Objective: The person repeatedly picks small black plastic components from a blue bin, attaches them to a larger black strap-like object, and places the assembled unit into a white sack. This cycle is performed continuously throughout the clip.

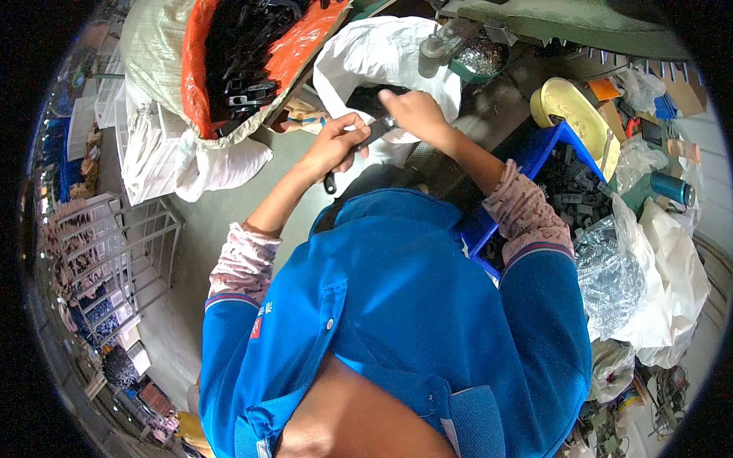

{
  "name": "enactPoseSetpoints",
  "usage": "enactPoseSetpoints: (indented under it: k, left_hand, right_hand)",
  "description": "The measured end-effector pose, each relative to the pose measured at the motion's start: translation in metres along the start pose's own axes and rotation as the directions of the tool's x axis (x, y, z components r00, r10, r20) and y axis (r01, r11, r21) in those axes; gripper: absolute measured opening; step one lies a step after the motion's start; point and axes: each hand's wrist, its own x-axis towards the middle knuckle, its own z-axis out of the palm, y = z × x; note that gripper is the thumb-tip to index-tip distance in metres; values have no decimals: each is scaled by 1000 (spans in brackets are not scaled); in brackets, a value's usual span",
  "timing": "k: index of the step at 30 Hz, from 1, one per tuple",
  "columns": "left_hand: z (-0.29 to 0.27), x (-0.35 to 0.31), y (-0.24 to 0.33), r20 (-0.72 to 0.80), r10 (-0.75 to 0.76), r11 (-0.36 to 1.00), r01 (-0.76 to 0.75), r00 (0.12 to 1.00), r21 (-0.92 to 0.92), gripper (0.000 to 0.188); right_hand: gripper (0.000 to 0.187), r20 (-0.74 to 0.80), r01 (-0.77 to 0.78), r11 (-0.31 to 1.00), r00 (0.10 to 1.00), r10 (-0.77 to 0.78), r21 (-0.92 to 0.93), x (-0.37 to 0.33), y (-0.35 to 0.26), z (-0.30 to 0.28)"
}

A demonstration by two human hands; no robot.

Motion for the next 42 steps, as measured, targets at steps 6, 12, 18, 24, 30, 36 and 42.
enactPoseSetpoints:
  k: [6, 12, 18, 24, 30, 36, 42]
  left_hand:
    - [6, -35, 16, 180, 335, 905, -263, 925, -335, 18]
    - [-4, -36, 15, 178, 413, 880, -342, 893, -329, 21]
    - [-14, -33, 9, 111, 255, 964, -245, 960, -99, 17]
    - [-16, -31, 4, 14, 216, 976, -216, 976, 19, 16]
    - [-26, -32, 1, 160, 57, 941, 0, 986, -340, 19]
    - [-30, -22, -11, 183, -77, 917, 141, 980, -373, 15]
    - [-28, -21, -15, 320, -110, 681, 305, 941, -665, 18]
  right_hand:
    - [59, 498, -505, 42, 828, -256, 862, -41, -40, -13]
    - [45, 541, -555, 49, 783, -306, 830, -47, -46, -29]
    - [24, 487, -342, 556, 863, -132, 758, -32, -26, -43]
    - [32, 341, -76, 877, 934, -104, 475, -33, -45, -46]
    - [34, 470, -322, 753, 883, 19, 574, -26, -39, -43]
    - [38, 491, -341, 780, 870, 49, 525, -20, -35, -27]
    - [41, 580, -539, 516, 809, 96, 666, -25, -34, -29]
